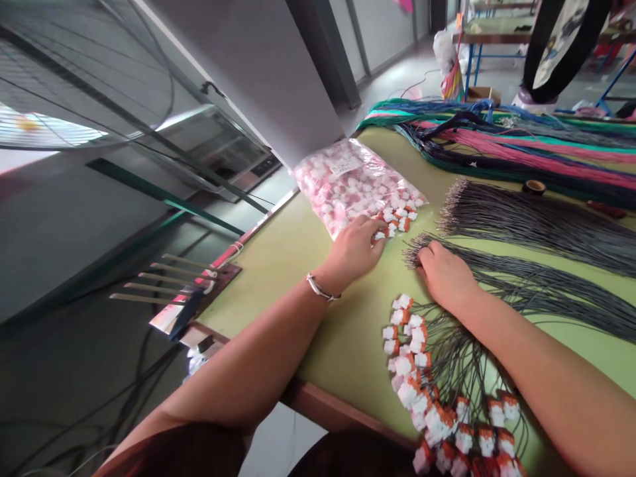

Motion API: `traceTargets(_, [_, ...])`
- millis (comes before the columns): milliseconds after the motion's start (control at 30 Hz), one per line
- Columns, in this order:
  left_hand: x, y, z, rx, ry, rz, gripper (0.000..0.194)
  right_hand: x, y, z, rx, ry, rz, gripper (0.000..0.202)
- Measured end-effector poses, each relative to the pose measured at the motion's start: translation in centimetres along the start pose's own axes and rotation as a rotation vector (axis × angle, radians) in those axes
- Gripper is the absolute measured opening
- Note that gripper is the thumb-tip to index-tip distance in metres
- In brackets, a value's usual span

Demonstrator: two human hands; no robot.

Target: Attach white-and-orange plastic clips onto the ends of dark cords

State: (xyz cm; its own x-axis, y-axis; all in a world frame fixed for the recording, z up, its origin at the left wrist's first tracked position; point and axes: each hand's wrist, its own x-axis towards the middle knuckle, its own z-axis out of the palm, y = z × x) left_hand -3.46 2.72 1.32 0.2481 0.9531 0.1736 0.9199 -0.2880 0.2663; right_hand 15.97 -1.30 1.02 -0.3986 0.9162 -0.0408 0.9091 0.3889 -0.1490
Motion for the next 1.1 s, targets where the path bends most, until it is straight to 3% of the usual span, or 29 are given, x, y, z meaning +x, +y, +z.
traceTargets(133, [-0.2, -0.5, 0.2, -0.013, 0.006, 0.042, 0.025, -0.2, 0.4, -0.2, 0.004, 0.002, 0.014, 0.018])
traceTargets(233, [-0.3, -1.0, 0.1, -0.075, 0.052, 0.054, 0.020, 0.1, 1.2, 0.2, 0.166, 0.064, -0.036, 0.019])
traceTargets(433, [-0.9, -0.4, -0.7, -0.457, 0.314, 0.000, 0.017, 1.1, 2.9, 1.4, 0.650, 0.222, 0.080, 0.010])
traceTargets(500, [-1.3, 0.7, -0.6, -0.725, 0.221, -0.065, 0.024, 1.3, 3.3, 1.6, 0.752, 0.218, 0.143, 0.012])
traceTargets(567, [-1.8, 1.6, -0.4, -0.983, 0.030, -0.143, 0.029, 1.3, 3.4, 1.5, 0.772, 0.206, 0.171, 0.014])
traceTargets(600, [-1.9, 1.9, -0.3, -1.074, -0.041, -0.180, 0.029, 1.2, 3.3, 1.4, 0.737, 0.200, 0.163, 0.015])
traceTargets(667, [-2.0, 2.1, -0.1, -1.170, -0.076, -0.246, 0.026, 0.9, 2.8, 1.0, 0.580, 0.169, 0.098, 0.015])
traceTargets(767, [-1.7, 1.6, 0.0, -1.220, -0.024, -0.304, 0.024, 0.2, 1.5, 0.0, 0.252, 0.059, 0.012, 0.020])
traceTargets(867, [-1.5, 1.2, 0.1, -1.230, -0.055, -0.307, 0.022, -0.2, 0.4, -1.1, 0.033, -0.055, 0.049, 0.024])
traceTargets(1000, [-1.5, 1.6, 0.6, -1.131, -0.185, -0.277, 0.023, -0.3, 0.4, -1.8, 0.007, -0.110, 0.043, 0.023])
traceTargets(1100, [-1.7, 2.1, 1.2, -1.006, -0.264, -0.238, 0.023, 0.0, 1.0, -1.7, 0.030, -0.128, -0.049, 0.016])
